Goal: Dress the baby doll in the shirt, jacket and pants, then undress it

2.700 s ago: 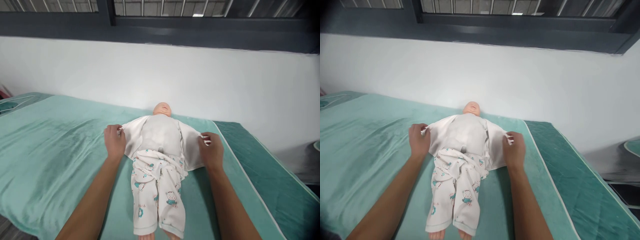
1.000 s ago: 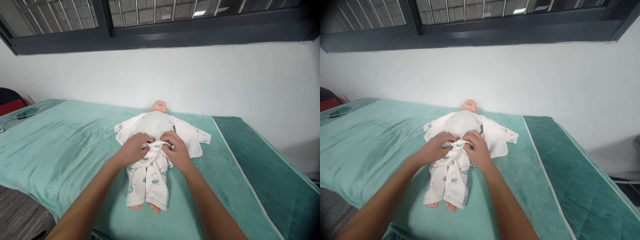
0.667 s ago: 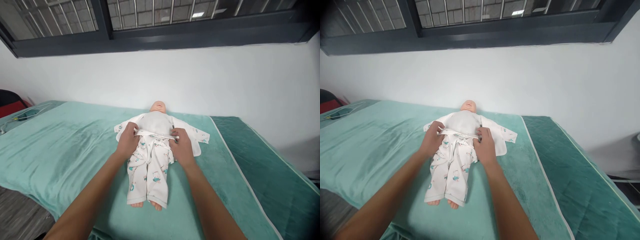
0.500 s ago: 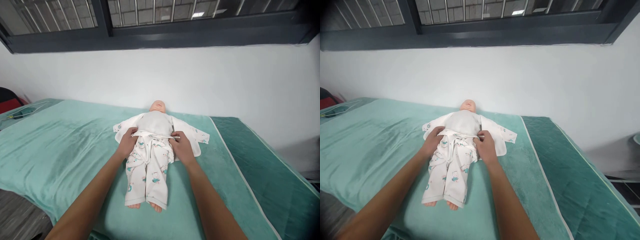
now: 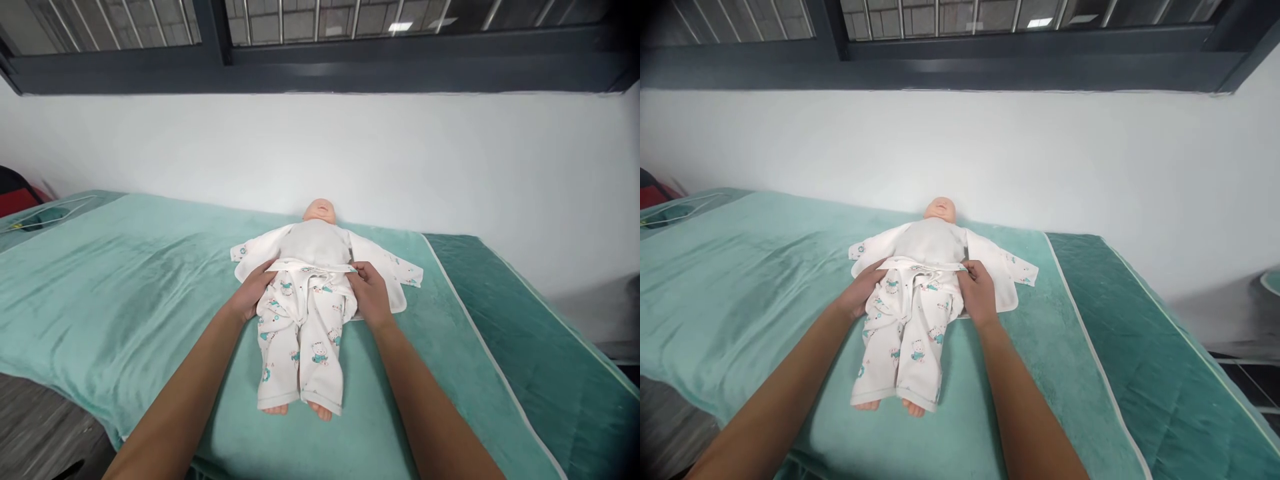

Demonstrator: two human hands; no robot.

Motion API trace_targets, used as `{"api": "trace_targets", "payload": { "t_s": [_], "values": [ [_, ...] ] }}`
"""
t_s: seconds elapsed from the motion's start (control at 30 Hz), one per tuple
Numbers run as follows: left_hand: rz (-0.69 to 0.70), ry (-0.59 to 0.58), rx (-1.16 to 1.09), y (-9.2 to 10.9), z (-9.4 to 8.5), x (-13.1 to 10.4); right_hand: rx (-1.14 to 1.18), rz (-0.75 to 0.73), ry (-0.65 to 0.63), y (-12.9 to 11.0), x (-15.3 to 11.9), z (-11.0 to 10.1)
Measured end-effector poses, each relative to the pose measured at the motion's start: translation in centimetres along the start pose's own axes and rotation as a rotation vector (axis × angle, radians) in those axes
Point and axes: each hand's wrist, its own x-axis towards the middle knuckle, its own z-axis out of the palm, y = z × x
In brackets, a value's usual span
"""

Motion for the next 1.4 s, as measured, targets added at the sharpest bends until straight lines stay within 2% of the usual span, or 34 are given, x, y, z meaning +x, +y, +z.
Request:
{"api": "trace_targets", "payload": {
  "t_s": [0.1,0.17,0.33,0.47,0.57,0.63,0.73,0.83,0.9,1.17,1.3,1.4],
  "values": [
    [0.032,0.077,0.074,0.0,0.0,0.0,-0.011,-0.06,0.107,0.1,0.0,0.1],
    [0.092,0.138,0.162,0.0,0.0,-0.1,0.001,-0.055,0.115,0.2,0.1,0.1],
    [0.23,0.24,0.329,-0.1,0.3,-0.7,0.026,0.01,-0.064,0.3,0.3,-0.3],
    [0.233,0.271,0.285,-0.1,0.7,-1.2,0.031,0.029,-0.186,0.4,0.4,-0.8],
    [0.173,0.204,0.169,0.2,0.7,-1.4,0.053,0.05,-0.252,0.5,0.5,-1.0],
    [0.087,0.144,0.048,0.3,0.4,-1.3,0.066,0.065,-0.28,0.5,0.5,-1.1],
    [-0.05,0.012,-0.125,0.2,-0.4,-1.2,0.112,0.087,-0.321,0.3,0.4,-1.3],
    [-0.113,-0.131,-0.234,0.0,-1.1,-1.3,0.16,0.089,-0.397,-0.2,0.2,-1.6],
    [-0.153,-0.174,-0.279,-0.1,-1.3,-1.4,0.177,0.092,-0.453,-0.5,0.0,-1.7],
    [-0.252,-0.182,-0.401,0.4,-0.2,-1.7,0.2,0.215,-0.501,-0.3,-0.6,-0.9],
    [-0.29,-0.184,-0.478,0.5,0.1,-1.7,0.105,0.146,-0.529,-0.6,-0.6,0.0],
    [-0.299,-0.175,-0.506,0.6,0.3,-1.8,0.011,0.09,-0.462,-0.7,-0.4,0.5]
  ]
}}
